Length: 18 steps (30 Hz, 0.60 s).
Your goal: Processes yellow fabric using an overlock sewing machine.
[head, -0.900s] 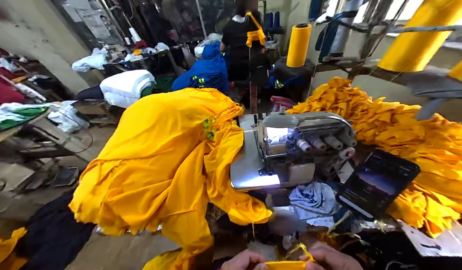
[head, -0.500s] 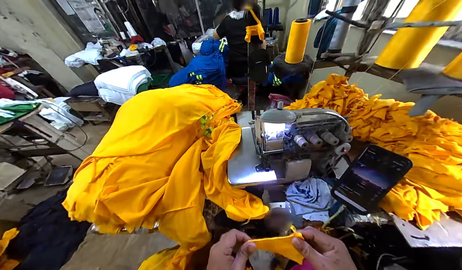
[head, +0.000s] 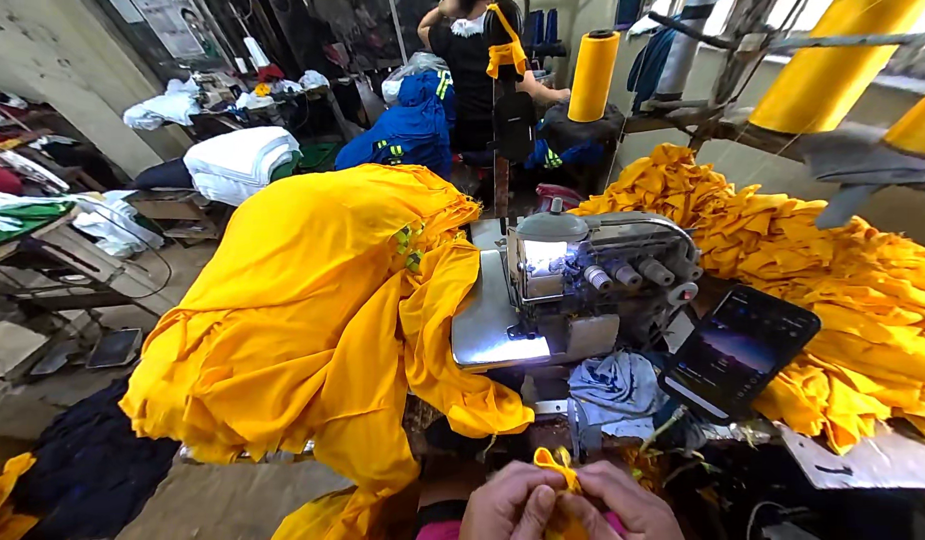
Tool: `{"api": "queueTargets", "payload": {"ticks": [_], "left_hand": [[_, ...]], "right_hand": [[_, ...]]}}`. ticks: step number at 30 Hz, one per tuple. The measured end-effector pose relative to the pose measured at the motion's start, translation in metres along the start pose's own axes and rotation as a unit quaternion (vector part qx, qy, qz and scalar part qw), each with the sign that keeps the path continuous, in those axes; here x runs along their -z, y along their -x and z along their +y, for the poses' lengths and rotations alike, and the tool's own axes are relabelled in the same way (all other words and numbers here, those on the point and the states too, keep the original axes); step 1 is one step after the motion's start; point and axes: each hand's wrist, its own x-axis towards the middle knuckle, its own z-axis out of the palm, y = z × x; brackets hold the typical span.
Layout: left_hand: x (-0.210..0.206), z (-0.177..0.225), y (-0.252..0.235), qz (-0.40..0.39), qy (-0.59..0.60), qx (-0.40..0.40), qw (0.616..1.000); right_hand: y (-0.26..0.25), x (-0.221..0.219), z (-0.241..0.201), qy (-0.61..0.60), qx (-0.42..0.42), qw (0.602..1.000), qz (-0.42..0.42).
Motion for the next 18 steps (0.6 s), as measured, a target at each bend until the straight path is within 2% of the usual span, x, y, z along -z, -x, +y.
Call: {"api": "queueTargets", "payload": {"ticks": [2,4,6,7,12,14,18], "left_hand": [[0.007,-0.004,-0.006,0.031,-0.112,-0.099,0.988],[0.016,-0.008,-0.016,-0.011,-0.186,-0.133,0.973],[0.018,-0.012,-0.022,-0.078,-0.168,-0.111,0.976],[0.017,-0.012,-0.023,-0.081,-0.142,-0.092,0.982],[0.008,-0.004,-0.018,-0.003,-0.044,0.014,0.999],[0.006,-0.007,-0.016,0.006,-0.029,0.022,0.999],[0.008,-0.009,-0.014,-0.006,-0.001,0.018,1.0]], "right_hand": [[0.0,0.002,0.0,-0.017,-0.001,1.0,0.008],[0.001,0.004,-0.001,-0.045,-0.001,0.999,0.003],[0.001,0.004,-0.002,-0.068,-0.008,0.998,-0.007],[0.001,0.005,-0.003,-0.076,-0.016,0.997,-0.014],[0.007,0.006,0.0,-0.055,-0.063,0.995,-0.046],[0.008,0.008,-0.002,-0.032,-0.068,0.996,-0.048],[0.004,0.016,-0.001,-0.02,-0.064,0.992,-0.106]]}}
